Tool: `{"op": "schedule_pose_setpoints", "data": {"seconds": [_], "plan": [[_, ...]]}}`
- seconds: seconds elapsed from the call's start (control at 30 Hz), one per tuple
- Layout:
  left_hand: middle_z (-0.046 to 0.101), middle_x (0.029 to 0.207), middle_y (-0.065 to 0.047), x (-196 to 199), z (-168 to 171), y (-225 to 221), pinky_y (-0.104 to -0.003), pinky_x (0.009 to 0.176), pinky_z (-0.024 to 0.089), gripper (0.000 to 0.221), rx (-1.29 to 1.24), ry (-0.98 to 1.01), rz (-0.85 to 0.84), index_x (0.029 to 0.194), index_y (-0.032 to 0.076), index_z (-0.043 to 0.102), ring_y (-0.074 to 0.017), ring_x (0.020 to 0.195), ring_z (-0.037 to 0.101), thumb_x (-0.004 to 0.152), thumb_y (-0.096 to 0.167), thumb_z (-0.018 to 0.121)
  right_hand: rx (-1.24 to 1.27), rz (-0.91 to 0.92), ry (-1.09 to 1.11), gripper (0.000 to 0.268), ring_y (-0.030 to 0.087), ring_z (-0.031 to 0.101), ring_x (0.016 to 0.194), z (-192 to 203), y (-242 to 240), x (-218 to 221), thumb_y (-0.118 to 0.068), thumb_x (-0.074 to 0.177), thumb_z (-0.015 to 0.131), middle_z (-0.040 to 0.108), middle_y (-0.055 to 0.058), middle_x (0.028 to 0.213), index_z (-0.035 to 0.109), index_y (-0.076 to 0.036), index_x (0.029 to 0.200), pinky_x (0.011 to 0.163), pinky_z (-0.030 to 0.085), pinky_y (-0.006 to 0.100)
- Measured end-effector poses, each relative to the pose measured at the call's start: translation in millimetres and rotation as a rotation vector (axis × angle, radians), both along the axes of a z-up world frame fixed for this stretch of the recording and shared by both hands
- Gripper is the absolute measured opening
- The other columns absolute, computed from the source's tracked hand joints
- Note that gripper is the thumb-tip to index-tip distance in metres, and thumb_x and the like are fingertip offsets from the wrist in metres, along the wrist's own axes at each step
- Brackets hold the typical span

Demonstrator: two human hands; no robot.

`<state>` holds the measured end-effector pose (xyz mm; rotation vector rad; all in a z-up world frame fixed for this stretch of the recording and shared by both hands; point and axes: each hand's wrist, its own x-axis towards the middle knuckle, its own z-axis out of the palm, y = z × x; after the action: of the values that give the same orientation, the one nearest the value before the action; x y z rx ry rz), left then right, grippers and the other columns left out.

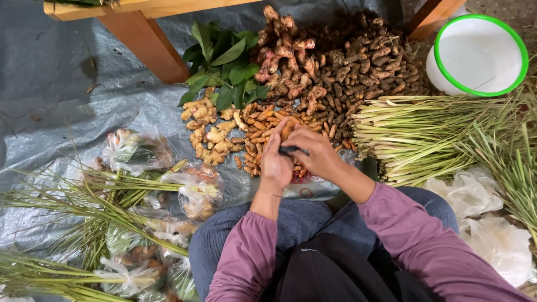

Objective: Peeling and cleaning ginger roots using a small handheld tool while sitting on the floor.

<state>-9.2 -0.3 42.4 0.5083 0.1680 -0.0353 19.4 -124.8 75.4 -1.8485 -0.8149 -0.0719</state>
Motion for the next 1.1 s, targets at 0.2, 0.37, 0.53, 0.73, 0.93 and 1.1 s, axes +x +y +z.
{"op": "schedule_pose_setpoints", "data": {"seconds": [0.2, 0.37, 0.53, 0.73, 0.93, 1.1], "plan": [[0.057, 0.138, -0.025, 0.5, 0.5, -5.3, -0.044, 0.107, 0.047, 0.044, 0.028, -0.065, -0.060, 0.150, 0.003, 0.044, -0.0318, 0.122, 0.059, 0.108, 0.013, 0.034, 0.028, -0.190, -0.116, 0.026, 0.032, 0.067, 0.096, 6.5, -21.1, 22.0, 0.010, 0.088, 0.069, 0.067, 0.014, 0.101, 0.073, -0.001, 0.111, 0.084, 0.058, 0.045], [0.052, 0.145, -0.024, -1.9, 0.1, -12.2, -0.041, 0.109, 0.047, 0.047, 0.058, -0.087, -0.069, 0.150, 0.003, 0.045, -0.0324, 0.129, 0.056, 0.103, 0.003, 0.049, 0.095, -0.301, -0.143, 0.024, 0.037, 0.067, 0.101, 28.6, -29.0, 22.3, 0.009, 0.091, 0.070, 0.064, 0.015, 0.102, 0.072, 0.000, 0.113, 0.081, 0.057, 0.047], [0.048, 0.149, -0.025, -1.0, -0.1, -9.1, -0.038, 0.111, 0.047, 0.047, 0.140, -0.112, 0.038, 0.147, -0.003, 0.046, -0.0320, 0.134, 0.051, 0.100, -0.004, 0.051, 0.069, -0.228, -0.058, 0.023, 0.037, 0.069, 0.099, 25.4, -18.8, 10.8, 0.007, 0.088, 0.074, 0.067, 0.015, 0.102, 0.073, 0.000, 0.110, 0.081, 0.058, 0.049], [0.048, 0.148, -0.026, 0.3, 11.7, -2.9, -0.037, 0.108, 0.050, 0.048, 0.062, -0.126, 0.077, 0.149, -0.004, 0.041, -0.0343, 0.134, 0.051, 0.102, -0.006, 0.046, -0.006, -0.027, 0.085, 0.026, 0.041, 0.067, 0.102, 35.1, -18.5, 5.7, 0.010, 0.085, 0.071, 0.069, 0.017, 0.103, 0.073, -0.001, 0.109, 0.087, 0.054, 0.056], [0.051, 0.145, -0.027, -0.9, 14.1, -0.1, -0.042, 0.106, 0.052, 0.053, -0.057, -0.113, -0.005, 0.153, -0.002, 0.038, -0.0353, 0.130, 0.055, 0.101, -0.005, 0.048, -0.025, 0.177, 0.242, 0.029, 0.039, 0.067, 0.104, 34.3, -42.2, 16.4, 0.009, 0.082, 0.072, 0.072, 0.019, 0.106, 0.075, -0.004, 0.108, 0.098, 0.047, 0.063], [0.049, 0.146, -0.027, 1.3, -12.7, -6.6, -0.041, 0.108, 0.050, 0.049, -0.018, -0.097, -0.041, 0.148, -0.003, 0.044, -0.0362, 0.129, 0.056, 0.099, -0.006, 0.048, 0.065, -0.063, 0.108, 0.028, 0.034, 0.065, 0.108, 27.1, -46.7, 34.0, 0.006, 0.088, 0.072, 0.070, 0.015, 0.109, 0.073, -0.004, 0.115, 0.097, 0.050, 0.053]]}}
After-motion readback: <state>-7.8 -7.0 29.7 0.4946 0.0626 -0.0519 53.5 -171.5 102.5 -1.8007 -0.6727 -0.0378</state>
